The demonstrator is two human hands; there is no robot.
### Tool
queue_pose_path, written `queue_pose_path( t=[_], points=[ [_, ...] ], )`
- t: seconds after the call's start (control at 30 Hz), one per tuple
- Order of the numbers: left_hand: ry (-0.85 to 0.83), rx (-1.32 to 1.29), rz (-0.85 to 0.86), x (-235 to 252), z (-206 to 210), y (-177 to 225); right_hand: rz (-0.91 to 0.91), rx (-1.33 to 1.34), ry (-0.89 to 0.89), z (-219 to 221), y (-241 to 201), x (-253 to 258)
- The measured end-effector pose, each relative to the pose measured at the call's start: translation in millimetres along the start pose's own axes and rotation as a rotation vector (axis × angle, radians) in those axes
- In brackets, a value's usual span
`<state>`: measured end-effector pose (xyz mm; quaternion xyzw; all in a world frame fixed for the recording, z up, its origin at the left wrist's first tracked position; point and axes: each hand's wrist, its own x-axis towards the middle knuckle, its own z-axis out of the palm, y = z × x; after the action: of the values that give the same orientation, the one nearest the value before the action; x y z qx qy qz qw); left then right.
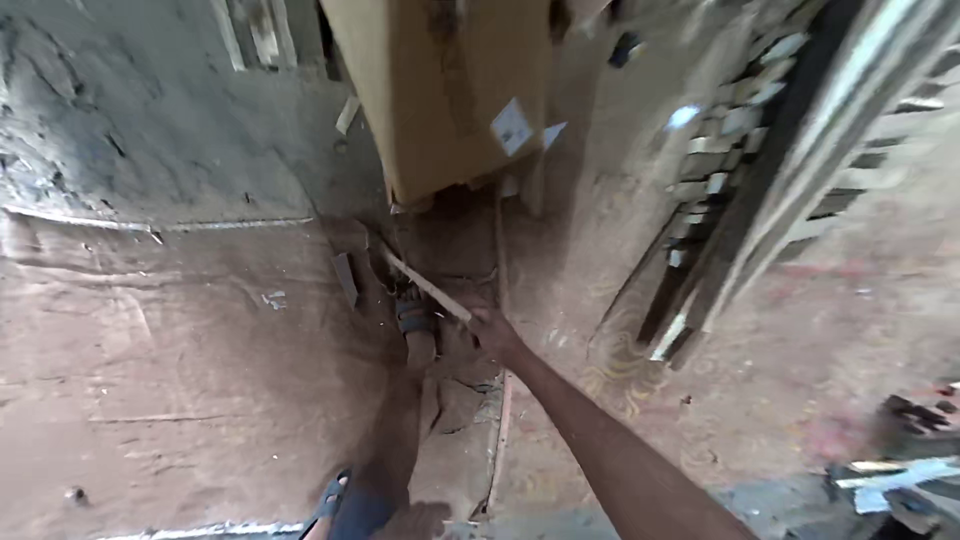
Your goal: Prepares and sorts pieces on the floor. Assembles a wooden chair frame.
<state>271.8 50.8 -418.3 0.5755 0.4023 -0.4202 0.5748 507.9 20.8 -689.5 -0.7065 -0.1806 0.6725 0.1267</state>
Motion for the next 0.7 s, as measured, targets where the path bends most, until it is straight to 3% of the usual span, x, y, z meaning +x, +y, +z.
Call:
queue_pose_path(
  t=[0.1,0.17,0.27,0.37,0.53,0.7],
  points=[
    [0.118,-0.377,0.032,-17.1,19.6,-7.4,0.041,0.443,0.004,-10.1,-49.2,-174.1],
    [0.207,-0.583,0.166,-43.6,23.6,7.5,-0.001,0.602,0.037,-11.1,-64.6,-287.6],
    [0.162,-0.684,0.498,-109.4,22.1,67.6,-0.153,0.698,0.166,5.2,-63.6,-440.8],
    [0.096,-0.708,0.760,-191.8,51.9,121.6,-0.273,0.724,0.392,45.9,-47.5,-574.8],
    [0.007,-0.416,1.002,-299.2,162.6,136.4,-0.472,0.698,0.830,160.1,12.1,-745.9],
    [-0.108,-0.134,1.192,-399.4,317.3,93.8,-0.429,0.743,1.254,302.4,99.1,-868.9]
  ],
)
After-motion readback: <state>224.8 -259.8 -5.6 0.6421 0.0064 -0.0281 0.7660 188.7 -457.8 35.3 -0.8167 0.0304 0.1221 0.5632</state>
